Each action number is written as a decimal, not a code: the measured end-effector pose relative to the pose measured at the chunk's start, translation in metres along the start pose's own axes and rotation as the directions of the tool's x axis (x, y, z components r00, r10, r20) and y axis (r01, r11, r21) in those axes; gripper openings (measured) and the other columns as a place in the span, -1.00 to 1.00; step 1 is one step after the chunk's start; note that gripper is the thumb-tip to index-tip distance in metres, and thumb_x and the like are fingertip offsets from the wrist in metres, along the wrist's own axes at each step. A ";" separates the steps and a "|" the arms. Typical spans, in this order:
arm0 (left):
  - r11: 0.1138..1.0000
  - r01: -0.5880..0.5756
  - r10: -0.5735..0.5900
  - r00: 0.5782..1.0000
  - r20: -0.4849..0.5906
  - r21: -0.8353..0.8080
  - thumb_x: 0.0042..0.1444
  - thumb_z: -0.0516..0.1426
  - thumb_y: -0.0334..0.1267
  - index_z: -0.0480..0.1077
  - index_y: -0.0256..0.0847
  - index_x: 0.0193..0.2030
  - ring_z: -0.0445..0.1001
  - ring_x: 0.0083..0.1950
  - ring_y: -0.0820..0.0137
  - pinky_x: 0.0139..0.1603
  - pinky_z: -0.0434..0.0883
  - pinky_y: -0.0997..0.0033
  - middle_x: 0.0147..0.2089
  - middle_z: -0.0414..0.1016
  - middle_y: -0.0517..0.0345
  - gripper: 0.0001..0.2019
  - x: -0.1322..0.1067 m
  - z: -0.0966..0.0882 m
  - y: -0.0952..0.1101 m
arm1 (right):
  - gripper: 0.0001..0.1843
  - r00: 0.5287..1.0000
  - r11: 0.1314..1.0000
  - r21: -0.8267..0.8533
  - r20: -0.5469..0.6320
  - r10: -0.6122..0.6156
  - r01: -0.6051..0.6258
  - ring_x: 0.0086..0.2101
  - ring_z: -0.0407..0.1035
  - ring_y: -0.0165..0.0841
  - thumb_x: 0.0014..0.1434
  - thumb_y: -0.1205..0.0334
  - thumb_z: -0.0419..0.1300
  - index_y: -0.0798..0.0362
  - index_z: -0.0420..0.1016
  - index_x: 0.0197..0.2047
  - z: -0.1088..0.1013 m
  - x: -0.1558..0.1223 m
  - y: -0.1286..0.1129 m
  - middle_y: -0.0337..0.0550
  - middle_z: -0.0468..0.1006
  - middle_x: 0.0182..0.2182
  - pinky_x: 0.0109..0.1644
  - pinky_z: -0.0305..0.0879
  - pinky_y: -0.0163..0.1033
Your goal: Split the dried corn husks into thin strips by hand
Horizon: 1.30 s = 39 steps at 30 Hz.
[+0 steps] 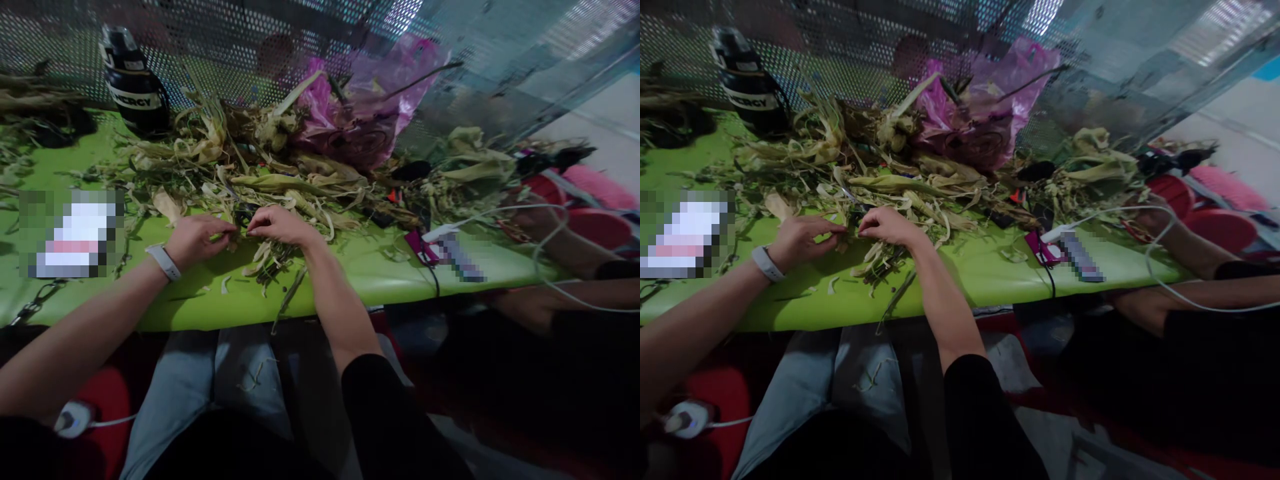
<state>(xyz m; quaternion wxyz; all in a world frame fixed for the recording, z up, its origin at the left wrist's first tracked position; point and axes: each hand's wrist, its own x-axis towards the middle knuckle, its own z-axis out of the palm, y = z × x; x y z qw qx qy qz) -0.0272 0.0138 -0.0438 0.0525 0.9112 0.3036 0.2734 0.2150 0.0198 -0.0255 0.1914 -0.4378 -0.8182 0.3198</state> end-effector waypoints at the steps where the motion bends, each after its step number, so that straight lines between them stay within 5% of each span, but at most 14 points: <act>1: 0.999 -0.029 0.029 1.000 0.002 0.026 0.24 0.09 -0.21 0.60 -0.20 -0.08 0.58 -0.24 0.31 -0.22 0.40 0.34 -0.19 0.68 0.04 -0.72 0.001 -0.002 0.000 | -0.88 1.000 0.999 -0.034 -0.005 -0.003 0.003 -0.28 0.37 -0.38 0.11 0.28 0.30 0.14 0.64 -0.30 -0.001 -0.001 0.000 -0.16 0.51 -0.34 -0.11 0.23 -0.22; 9: 0.966 0.014 -0.004 0.999 -0.039 0.259 0.27 0.06 -0.23 0.60 -0.15 -0.12 0.54 -0.16 0.21 -0.14 0.32 0.17 -0.22 0.67 0.05 -0.74 0.004 -0.010 0.003 | -0.92 0.992 0.988 -0.152 -0.125 0.013 -0.032 -0.25 0.33 -0.34 0.10 0.27 0.31 0.11 0.59 -0.36 -0.012 -0.008 0.006 -0.15 0.46 -0.31 -0.06 0.21 -0.19; 18: 0.959 0.013 -0.045 0.993 0.106 0.283 0.19 0.09 -0.18 0.56 -0.29 -0.08 0.45 -0.12 0.17 -0.14 0.32 0.18 -0.16 0.60 -0.03 -0.69 0.005 -0.013 0.011 | -0.81 0.993 0.988 0.131 -0.076 0.095 -0.085 -0.37 0.34 -0.39 0.16 0.16 0.24 0.14 0.51 -0.30 -0.004 -0.005 -0.001 -0.16 0.53 -0.39 -0.25 0.22 -0.25; 22: 0.942 -0.039 -0.011 0.989 0.144 0.335 0.10 0.17 -0.06 0.50 -0.30 -0.02 0.44 -0.08 0.08 -0.10 0.30 0.09 -0.11 0.57 -0.09 -0.59 0.004 -0.015 0.013 | -0.81 0.993 0.983 0.157 -0.058 0.106 -0.095 -0.38 0.34 -0.41 0.15 0.17 0.25 0.15 0.50 -0.30 -0.003 -0.005 -0.001 -0.18 0.53 -0.41 -0.26 0.23 -0.26; 27: 0.915 -0.062 -0.006 0.986 0.167 0.399 0.06 0.18 -0.05 0.46 -0.26 -0.17 0.42 -0.10 0.07 -0.11 0.27 0.07 -0.17 0.52 -0.12 -0.68 0.004 -0.012 0.016 | -0.84 0.992 0.978 0.176 -0.037 0.121 -0.113 -0.39 0.34 -0.43 0.17 0.20 0.23 0.15 0.49 -0.29 -0.002 -0.006 -0.002 -0.19 0.52 -0.42 -0.27 0.24 -0.27; 39: 0.902 -0.086 -0.012 0.974 0.224 0.423 0.25 0.01 -0.34 0.45 -0.24 -0.20 0.46 -0.11 0.13 -0.16 0.22 0.17 -0.24 0.54 -0.06 -0.82 0.004 0.002 0.009 | -0.80 0.992 0.972 0.207 -0.038 0.123 -0.112 -0.44 0.27 -0.45 0.14 0.14 0.23 0.14 0.46 -0.32 -0.001 -0.004 0.001 -0.24 0.46 -0.46 -0.33 0.18 -0.30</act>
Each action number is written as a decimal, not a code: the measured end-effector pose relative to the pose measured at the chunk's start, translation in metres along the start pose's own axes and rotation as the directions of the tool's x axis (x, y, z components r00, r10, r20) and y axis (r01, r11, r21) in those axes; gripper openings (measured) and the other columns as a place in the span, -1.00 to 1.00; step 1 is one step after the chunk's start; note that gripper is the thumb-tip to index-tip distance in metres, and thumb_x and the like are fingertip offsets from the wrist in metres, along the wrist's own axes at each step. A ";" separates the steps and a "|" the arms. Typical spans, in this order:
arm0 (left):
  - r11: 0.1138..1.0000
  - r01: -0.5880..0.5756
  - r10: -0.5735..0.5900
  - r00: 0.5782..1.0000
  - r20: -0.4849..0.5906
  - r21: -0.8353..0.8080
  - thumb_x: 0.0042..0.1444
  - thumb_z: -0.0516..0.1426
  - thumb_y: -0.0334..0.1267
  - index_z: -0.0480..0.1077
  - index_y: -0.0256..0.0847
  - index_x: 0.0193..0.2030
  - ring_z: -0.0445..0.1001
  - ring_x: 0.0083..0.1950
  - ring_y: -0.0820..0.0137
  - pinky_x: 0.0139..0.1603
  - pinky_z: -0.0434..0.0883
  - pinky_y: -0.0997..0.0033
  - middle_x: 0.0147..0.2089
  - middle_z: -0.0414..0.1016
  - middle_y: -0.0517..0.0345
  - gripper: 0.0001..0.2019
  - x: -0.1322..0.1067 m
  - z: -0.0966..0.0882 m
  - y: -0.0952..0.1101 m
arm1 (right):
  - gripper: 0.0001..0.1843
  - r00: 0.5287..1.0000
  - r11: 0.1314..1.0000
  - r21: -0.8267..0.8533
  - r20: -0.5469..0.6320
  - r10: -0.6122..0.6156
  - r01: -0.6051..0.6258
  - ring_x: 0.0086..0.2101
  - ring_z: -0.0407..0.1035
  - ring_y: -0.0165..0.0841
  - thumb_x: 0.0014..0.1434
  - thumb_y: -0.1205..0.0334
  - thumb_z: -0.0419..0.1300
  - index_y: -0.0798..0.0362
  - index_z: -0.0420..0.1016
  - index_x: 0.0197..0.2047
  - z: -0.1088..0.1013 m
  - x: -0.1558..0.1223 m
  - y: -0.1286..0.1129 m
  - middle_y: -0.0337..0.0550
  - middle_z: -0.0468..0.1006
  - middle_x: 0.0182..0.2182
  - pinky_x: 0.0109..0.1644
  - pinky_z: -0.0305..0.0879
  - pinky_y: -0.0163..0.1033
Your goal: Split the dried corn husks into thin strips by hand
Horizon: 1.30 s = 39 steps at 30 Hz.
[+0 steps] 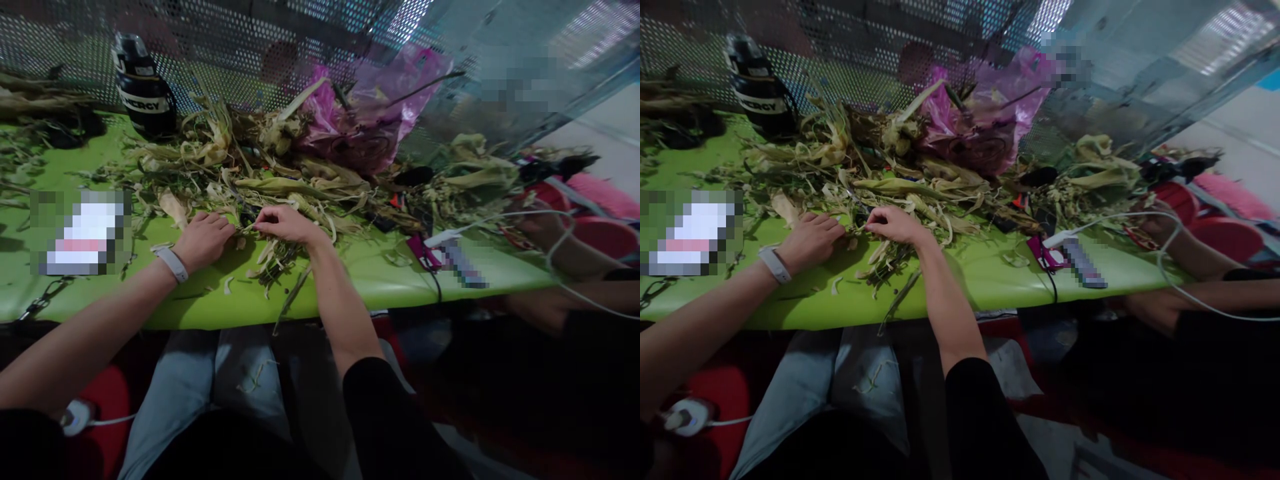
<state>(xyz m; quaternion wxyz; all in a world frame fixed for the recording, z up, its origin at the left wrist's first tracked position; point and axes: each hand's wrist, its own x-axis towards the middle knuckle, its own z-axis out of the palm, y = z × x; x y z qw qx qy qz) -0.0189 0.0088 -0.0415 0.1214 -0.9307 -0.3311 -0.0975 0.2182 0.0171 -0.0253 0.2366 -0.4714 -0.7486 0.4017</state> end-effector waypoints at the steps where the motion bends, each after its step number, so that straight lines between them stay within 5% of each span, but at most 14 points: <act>1: 1.000 0.006 -0.006 1.000 0.000 -0.003 0.26 0.01 -0.34 0.45 -0.24 -0.21 0.46 -0.12 0.13 -0.17 0.22 0.17 -0.24 0.54 -0.06 -0.81 0.000 0.001 0.000 | -0.79 1.000 1.000 -0.004 -0.015 0.002 -0.002 -0.44 0.27 -0.45 0.14 0.13 0.22 0.13 0.46 -0.32 0.000 0.000 0.000 -0.24 0.46 -0.46 -0.34 0.18 -0.30; 8: 0.997 0.044 -0.043 0.999 0.018 -0.069 0.25 -0.01 -0.37 0.46 -0.25 -0.20 0.47 -0.16 0.18 -0.18 0.20 0.21 -0.23 0.57 -0.06 -0.79 0.001 -0.001 -0.001 | -0.79 0.938 0.977 -0.152 -0.289 -0.189 0.150 -0.33 0.24 -0.41 0.12 0.12 0.26 0.08 0.43 -0.40 0.006 -0.003 -0.017 -0.13 0.43 -0.25 -0.22 0.23 -0.24; 11: 0.991 0.026 -0.021 0.999 0.038 -0.130 0.28 -0.04 -0.33 0.47 -0.26 -0.13 0.48 -0.14 0.18 -0.15 0.22 0.20 -0.17 0.59 -0.07 -0.74 0.001 -0.002 -0.003 | -0.75 0.948 0.976 0.016 -0.244 -0.206 0.216 -0.36 0.25 -0.45 0.17 0.08 0.23 0.06 0.34 -0.39 0.017 -0.004 -0.024 -0.10 0.45 -0.15 -0.29 0.27 -0.28; 16: 0.984 -0.005 0.017 0.998 0.065 -0.176 0.23 -0.03 -0.35 0.48 -0.30 -0.10 0.48 -0.13 0.12 -0.12 0.24 0.13 -0.18 0.58 -0.11 -0.73 0.002 -0.002 -0.005 | -0.70 0.994 0.926 0.362 -0.059 -0.095 0.110 -0.60 0.15 -0.57 0.27 -0.04 0.12 0.00 0.19 -0.27 0.028 0.000 -0.022 -0.22 0.51 -0.26 -0.57 0.06 -0.39; 24: 0.991 -0.023 0.030 0.998 0.055 -0.135 0.19 0.00 -0.41 0.47 -0.25 -0.29 0.45 -0.19 0.18 -0.17 0.23 0.16 -0.31 0.53 -0.05 -0.79 0.001 -0.005 -0.006 | -0.83 0.990 0.982 0.184 -0.137 -0.018 0.043 -0.51 0.16 -0.51 0.27 0.20 0.13 0.05 0.25 -0.33 0.017 0.004 -0.012 -0.29 0.42 -0.47 -0.45 0.07 -0.38; 29: 0.976 -0.019 -0.005 0.993 -0.114 -0.216 0.34 -0.06 -0.24 0.43 -0.21 -0.29 0.43 -0.15 0.20 -0.13 0.31 0.18 -0.19 0.54 -0.05 -0.71 0.000 -0.010 -0.006 | -0.77 0.991 0.962 0.268 -0.111 0.079 -0.046 -0.59 0.10 -0.56 0.28 0.13 0.16 0.03 0.22 -0.33 0.021 0.009 -0.006 -0.33 0.41 -0.48 -0.52 0.02 -0.39; 33: 0.843 -0.141 0.024 0.974 -0.225 -0.519 0.35 -0.08 -0.22 0.40 -0.21 -0.27 0.44 -0.05 0.26 0.02 0.38 0.22 -0.06 0.53 -0.09 -0.72 0.003 -0.011 -0.004 | -0.79 0.994 0.923 0.372 -0.020 0.109 -0.094 -0.67 0.06 -0.60 0.29 0.17 0.17 0.03 0.21 -0.32 0.029 0.011 -0.007 -0.37 0.40 -0.49 -0.61 -0.06 -0.43; 39: 0.617 -0.070 0.074 0.997 -0.031 -0.784 0.32 -0.03 -0.20 0.35 -0.21 -0.31 0.51 -0.30 0.37 -0.23 0.44 0.36 -0.27 0.51 0.02 -0.76 0.002 -0.013 0.001 | -0.84 0.989 0.790 0.598 0.026 0.146 -0.132 -0.74 -0.01 -0.66 0.29 0.26 0.10 0.05 0.21 -0.34 0.030 0.007 -0.015 -0.36 0.44 -0.46 -0.71 -0.21 -0.44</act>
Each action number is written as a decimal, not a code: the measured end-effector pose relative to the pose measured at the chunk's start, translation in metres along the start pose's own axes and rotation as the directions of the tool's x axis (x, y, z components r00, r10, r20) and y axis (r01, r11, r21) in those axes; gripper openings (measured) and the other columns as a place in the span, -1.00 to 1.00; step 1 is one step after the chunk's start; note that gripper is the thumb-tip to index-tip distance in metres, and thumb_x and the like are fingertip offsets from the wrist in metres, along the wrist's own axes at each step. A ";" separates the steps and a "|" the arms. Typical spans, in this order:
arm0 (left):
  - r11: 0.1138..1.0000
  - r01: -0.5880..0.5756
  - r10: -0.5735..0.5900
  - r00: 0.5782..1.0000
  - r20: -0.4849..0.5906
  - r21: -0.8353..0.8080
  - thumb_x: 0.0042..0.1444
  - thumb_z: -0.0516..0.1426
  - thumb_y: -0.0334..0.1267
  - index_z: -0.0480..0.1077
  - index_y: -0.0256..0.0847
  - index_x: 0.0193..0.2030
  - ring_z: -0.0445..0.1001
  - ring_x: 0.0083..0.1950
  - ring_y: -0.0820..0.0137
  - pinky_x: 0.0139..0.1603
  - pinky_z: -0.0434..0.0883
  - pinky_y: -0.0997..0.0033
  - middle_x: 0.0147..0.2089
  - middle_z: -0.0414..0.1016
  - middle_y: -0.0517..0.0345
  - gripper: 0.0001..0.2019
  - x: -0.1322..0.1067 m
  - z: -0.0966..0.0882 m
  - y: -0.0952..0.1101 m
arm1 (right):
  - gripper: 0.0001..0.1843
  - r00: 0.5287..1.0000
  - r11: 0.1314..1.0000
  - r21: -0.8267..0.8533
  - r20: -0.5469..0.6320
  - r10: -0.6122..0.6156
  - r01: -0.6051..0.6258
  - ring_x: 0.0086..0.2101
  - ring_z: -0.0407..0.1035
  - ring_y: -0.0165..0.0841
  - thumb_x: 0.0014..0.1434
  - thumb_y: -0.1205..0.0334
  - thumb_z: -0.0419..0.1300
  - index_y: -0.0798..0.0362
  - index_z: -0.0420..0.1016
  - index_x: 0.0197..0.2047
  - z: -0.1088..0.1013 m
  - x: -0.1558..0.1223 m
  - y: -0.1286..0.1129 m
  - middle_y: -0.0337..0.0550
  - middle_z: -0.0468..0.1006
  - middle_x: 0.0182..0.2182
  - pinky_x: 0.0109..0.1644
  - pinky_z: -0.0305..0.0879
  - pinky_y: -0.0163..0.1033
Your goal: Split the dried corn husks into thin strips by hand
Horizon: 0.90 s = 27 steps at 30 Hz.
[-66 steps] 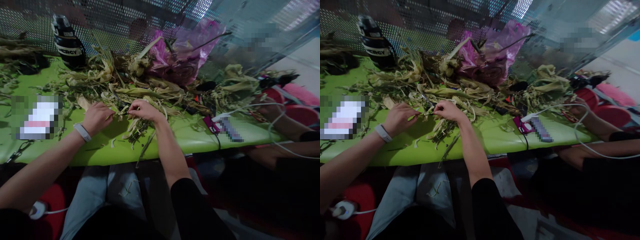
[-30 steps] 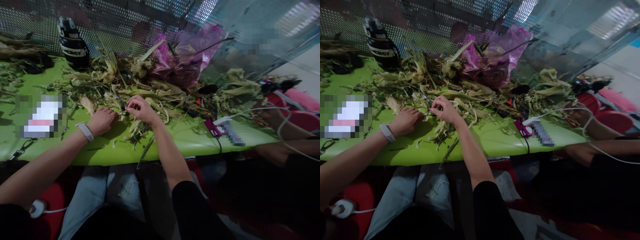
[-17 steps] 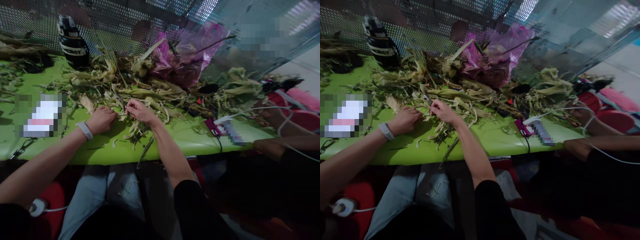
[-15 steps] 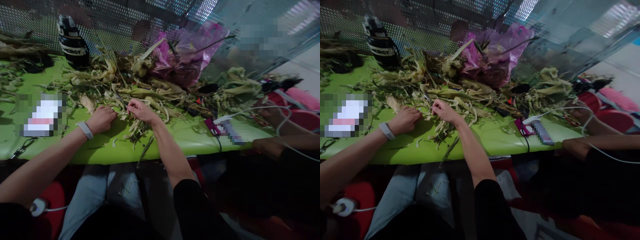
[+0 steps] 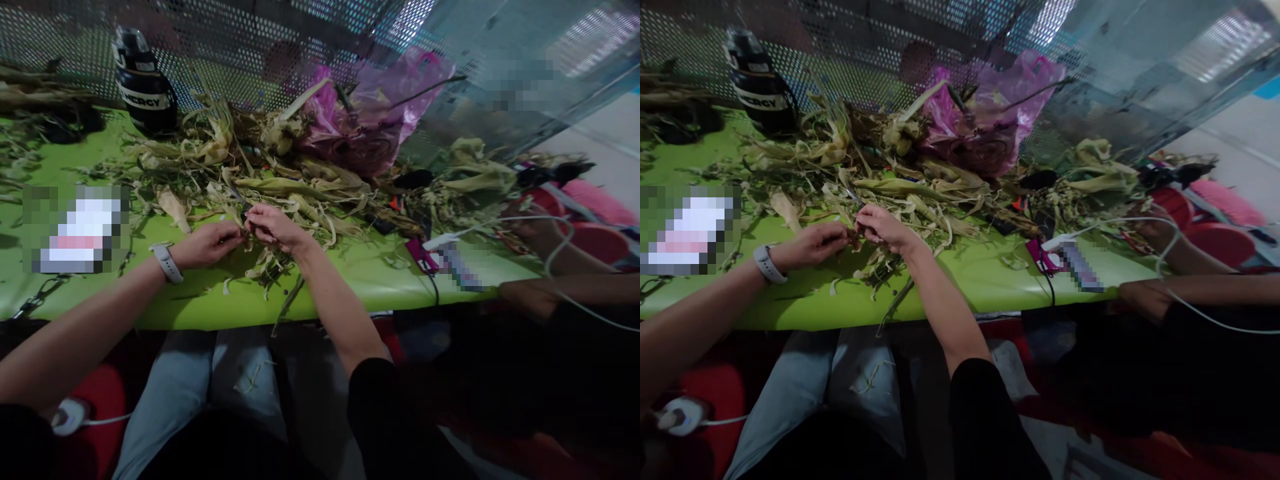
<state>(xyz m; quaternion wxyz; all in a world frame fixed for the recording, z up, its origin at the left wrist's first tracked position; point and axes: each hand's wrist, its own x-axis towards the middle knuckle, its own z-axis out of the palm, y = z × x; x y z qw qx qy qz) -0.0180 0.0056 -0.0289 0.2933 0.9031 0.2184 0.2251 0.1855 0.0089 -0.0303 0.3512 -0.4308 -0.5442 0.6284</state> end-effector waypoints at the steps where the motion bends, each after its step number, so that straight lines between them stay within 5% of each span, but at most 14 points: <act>1: 0.997 0.033 -0.032 0.999 0.019 -0.070 0.33 -0.03 -0.17 0.33 -0.21 -0.30 0.52 -0.34 0.40 -0.32 0.43 0.40 -0.28 0.51 0.04 -0.76 -0.001 0.000 0.001 | -0.83 1.000 0.999 0.032 0.005 0.009 -0.010 -0.74 -0.01 -0.66 0.27 0.24 0.13 0.05 0.21 -0.34 0.000 -0.001 -0.001 -0.36 0.45 -0.44 -0.72 -0.22 -0.44; 5: 0.942 0.155 -0.130 0.986 0.101 -0.297 0.35 -0.08 -0.10 0.29 -0.18 -0.20 0.56 -0.44 0.44 -0.57 0.32 0.52 -0.20 0.54 0.06 -0.76 -0.003 -0.002 0.004 | -0.79 0.999 0.992 0.117 0.026 0.037 -0.039 -0.74 -0.03 -0.69 0.24 0.19 0.18 0.04 0.20 -0.32 0.000 -0.003 -0.003 -0.32 0.49 -0.40 -0.72 -0.22 -0.44; 10: 0.915 0.206 -0.209 0.978 0.031 -0.347 0.34 -0.04 -0.12 0.32 -0.20 -0.22 0.43 -0.53 0.51 -0.54 0.32 0.51 -0.35 0.49 0.15 -0.76 -0.002 -0.008 0.001 | -0.81 0.995 0.989 0.146 0.104 0.014 -0.029 -0.74 -0.11 -0.68 0.26 0.21 0.14 0.03 0.18 -0.32 0.003 -0.008 -0.007 -0.41 0.39 -0.50 -0.69 -0.20 -0.46; 22: 0.966 0.251 -0.248 0.968 -0.050 0.068 0.25 -0.01 -0.23 0.21 -0.20 -0.44 0.21 -0.43 0.45 -0.36 0.19 0.42 -0.47 0.25 0.21 -0.77 0.002 -0.008 -0.006 | -0.82 0.998 0.971 -0.233 0.033 -0.046 0.053 -0.63 0.02 -0.60 0.27 0.23 0.16 0.06 0.26 -0.35 0.011 -0.009 -0.007 -0.37 0.36 -0.53 -0.61 -0.11 -0.44; 27: 0.955 0.296 -0.296 0.954 -0.049 0.012 0.25 0.01 -0.21 0.29 -0.22 -0.41 0.22 -0.44 0.44 -0.36 0.20 0.40 -0.47 0.27 0.20 -0.77 0.000 -0.007 -0.009 | -0.83 1.000 0.966 -0.257 -0.025 0.015 -0.021 -0.66 0.02 -0.60 0.29 0.36 0.09 0.06 0.24 -0.37 0.016 -0.007 -0.005 -0.39 0.35 -0.56 -0.63 -0.11 -0.44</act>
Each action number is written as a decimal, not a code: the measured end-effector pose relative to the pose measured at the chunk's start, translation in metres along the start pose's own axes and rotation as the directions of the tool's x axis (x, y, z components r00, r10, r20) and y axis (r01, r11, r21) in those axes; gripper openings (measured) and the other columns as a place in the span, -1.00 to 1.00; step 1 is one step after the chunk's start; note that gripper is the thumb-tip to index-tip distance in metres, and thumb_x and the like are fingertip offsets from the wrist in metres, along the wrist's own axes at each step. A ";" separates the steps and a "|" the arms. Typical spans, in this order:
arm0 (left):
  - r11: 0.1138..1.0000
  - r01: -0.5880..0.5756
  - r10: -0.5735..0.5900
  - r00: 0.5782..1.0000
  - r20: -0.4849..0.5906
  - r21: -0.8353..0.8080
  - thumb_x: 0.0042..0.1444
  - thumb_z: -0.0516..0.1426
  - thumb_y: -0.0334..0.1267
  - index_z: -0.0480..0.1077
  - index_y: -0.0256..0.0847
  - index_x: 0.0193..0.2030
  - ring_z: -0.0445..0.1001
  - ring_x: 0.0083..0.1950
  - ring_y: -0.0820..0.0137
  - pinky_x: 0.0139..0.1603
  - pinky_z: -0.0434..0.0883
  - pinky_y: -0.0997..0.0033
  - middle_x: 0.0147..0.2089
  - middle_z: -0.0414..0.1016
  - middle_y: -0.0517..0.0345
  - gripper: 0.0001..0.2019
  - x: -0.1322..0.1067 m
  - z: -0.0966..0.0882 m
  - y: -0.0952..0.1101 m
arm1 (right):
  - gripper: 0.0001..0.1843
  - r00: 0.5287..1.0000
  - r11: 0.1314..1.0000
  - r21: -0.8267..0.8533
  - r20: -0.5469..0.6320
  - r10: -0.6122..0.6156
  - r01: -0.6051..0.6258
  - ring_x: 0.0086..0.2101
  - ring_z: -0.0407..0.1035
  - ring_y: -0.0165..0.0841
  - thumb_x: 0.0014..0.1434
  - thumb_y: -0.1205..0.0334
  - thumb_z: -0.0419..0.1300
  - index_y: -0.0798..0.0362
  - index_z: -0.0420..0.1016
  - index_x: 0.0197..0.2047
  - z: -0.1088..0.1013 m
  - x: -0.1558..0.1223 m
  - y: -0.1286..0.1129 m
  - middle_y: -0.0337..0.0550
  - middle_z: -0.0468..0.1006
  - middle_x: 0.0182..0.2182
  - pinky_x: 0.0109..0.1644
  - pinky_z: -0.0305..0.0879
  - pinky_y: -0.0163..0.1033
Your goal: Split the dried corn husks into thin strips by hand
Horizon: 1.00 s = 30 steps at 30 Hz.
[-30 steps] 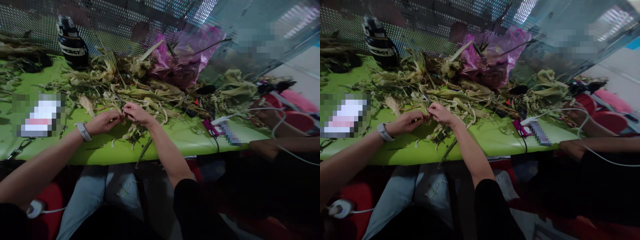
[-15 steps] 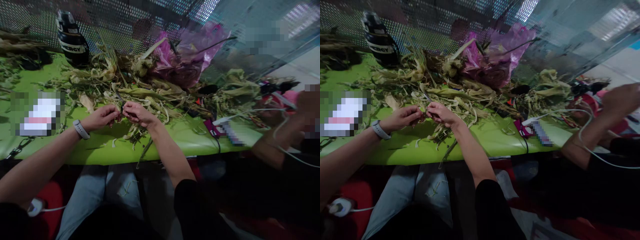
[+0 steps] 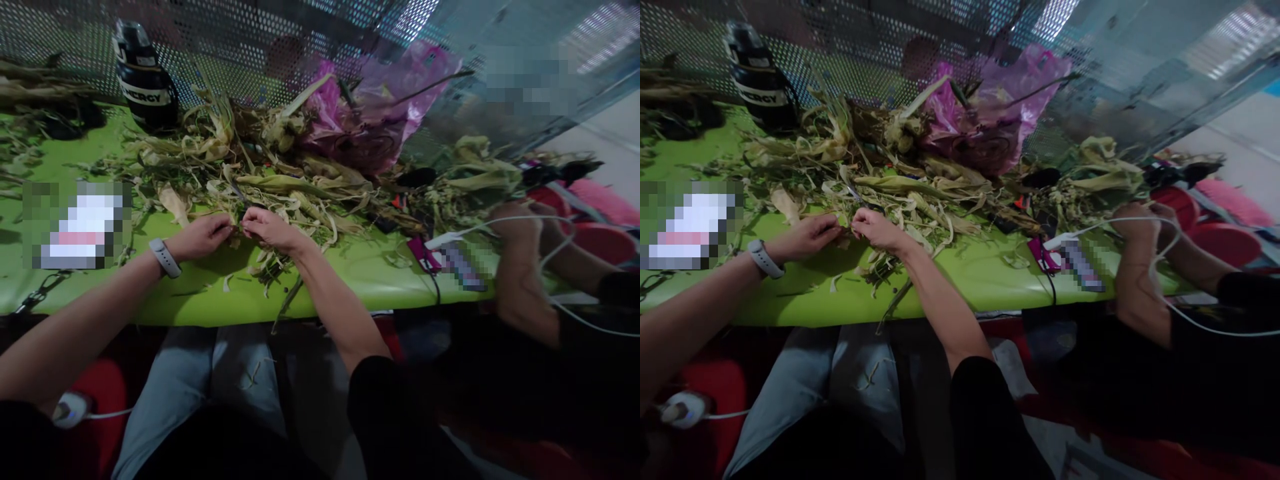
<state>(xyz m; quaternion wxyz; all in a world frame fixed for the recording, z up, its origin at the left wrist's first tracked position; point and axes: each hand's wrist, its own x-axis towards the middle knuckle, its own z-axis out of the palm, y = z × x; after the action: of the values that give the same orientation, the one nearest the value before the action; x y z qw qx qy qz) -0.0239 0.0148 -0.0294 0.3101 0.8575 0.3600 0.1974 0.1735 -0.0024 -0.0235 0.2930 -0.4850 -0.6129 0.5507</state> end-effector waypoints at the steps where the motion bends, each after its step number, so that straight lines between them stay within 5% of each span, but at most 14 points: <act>1: 0.997 0.015 -0.015 1.000 -0.001 -0.074 0.26 0.01 -0.18 0.33 -0.24 -0.39 0.25 -0.43 0.44 -0.36 0.22 0.40 -0.46 0.30 0.18 -0.75 0.000 0.000 -0.001 | -0.83 1.000 1.000 0.015 0.005 0.023 -0.023 -0.67 0.05 -0.59 0.30 0.36 0.07 0.06 0.24 -0.36 0.001 0.000 0.000 -0.39 0.35 -0.57 -0.63 -0.08 -0.43; 6: 0.905 0.105 -0.139 0.989 -0.052 -0.413 0.24 0.09 -0.03 0.41 -0.27 -0.35 0.34 -0.45 0.50 -0.42 0.29 0.48 -0.41 0.46 0.13 -0.68 -0.001 -0.004 -0.003 | -0.86 0.999 0.998 0.054 -0.012 -0.030 0.031 -0.56 0.31 -0.51 0.25 0.25 0.18 0.05 0.28 -0.31 -0.004 0.002 0.002 -0.35 0.35 -0.51 -0.58 0.11 -0.41; 12: 0.817 0.155 -0.205 0.978 -0.027 -0.555 -0.04 0.34 -0.07 0.49 -0.29 -0.18 0.50 -0.35 0.44 -0.42 0.35 0.51 -0.27 0.60 0.04 -0.63 0.000 -0.001 -0.006 | -0.66 0.949 0.953 -0.162 -0.142 -0.280 0.257 -0.54 0.11 -0.53 0.12 -0.02 0.31 0.06 0.35 -0.38 -0.015 0.001 0.004 -0.37 0.25 -0.56 -0.48 0.05 -0.35; 18: 0.928 0.061 -0.106 0.989 -0.104 -0.366 0.02 0.29 -0.14 0.51 -0.29 -0.27 0.49 -0.36 0.42 -0.31 0.40 0.43 -0.36 0.58 0.10 -0.76 0.000 0.007 -0.008 | -0.68 0.898 0.865 -0.264 0.010 -0.440 0.427 -0.43 0.20 -0.47 0.14 -0.03 0.28 0.08 0.46 -0.35 0.000 -0.006 0.001 -0.24 0.41 -0.41 -0.37 0.13 -0.31; 21: 0.966 -0.004 -0.030 0.991 -0.128 -0.258 0.12 0.22 -0.18 0.51 -0.30 -0.35 0.45 -0.41 0.44 -0.33 0.38 0.42 -0.43 0.56 0.12 -0.81 -0.002 0.007 -0.007 | -0.73 0.883 0.849 -0.276 -0.002 -0.469 0.450 -0.40 0.26 -0.46 0.18 0.02 0.24 0.07 0.49 -0.27 0.001 -0.008 0.000 -0.19 0.47 -0.33 -0.34 0.18 -0.30; 25: 0.954 -0.031 -0.009 0.991 -0.131 -0.297 0.16 0.20 -0.17 0.54 -0.29 -0.20 0.49 -0.43 0.44 -0.31 0.42 0.42 -0.35 0.61 0.12 -0.78 -0.003 0.007 -0.009 | -0.78 0.877 0.840 -0.371 -0.121 -0.466 0.395 -0.40 0.27 -0.43 0.25 0.14 0.12 0.10 0.47 -0.17 -0.011 -0.006 0.001 -0.18 0.49 -0.34 -0.29 0.24 -0.27; 30: 0.931 -0.091 0.049 0.991 -0.125 -0.354 0.15 0.19 -0.18 0.47 -0.25 -0.10 0.59 -0.34 0.39 -0.25 0.49 0.40 -0.23 0.65 0.07 -0.76 -0.001 0.009 -0.016 | -0.65 0.866 0.674 -0.598 0.071 -0.495 0.434 -0.15 0.38 -0.30 0.18 0.35 0.09 0.10 0.49 0.02 -0.015 -0.002 0.007 -0.05 0.55 -0.11 0.00 0.31 -0.13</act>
<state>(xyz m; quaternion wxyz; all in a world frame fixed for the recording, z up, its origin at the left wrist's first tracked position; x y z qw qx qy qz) -0.0274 0.0187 -0.0468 0.4332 0.7861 0.3042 0.3192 0.1893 0.0010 -0.0267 0.2852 -0.4061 -0.8417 0.2128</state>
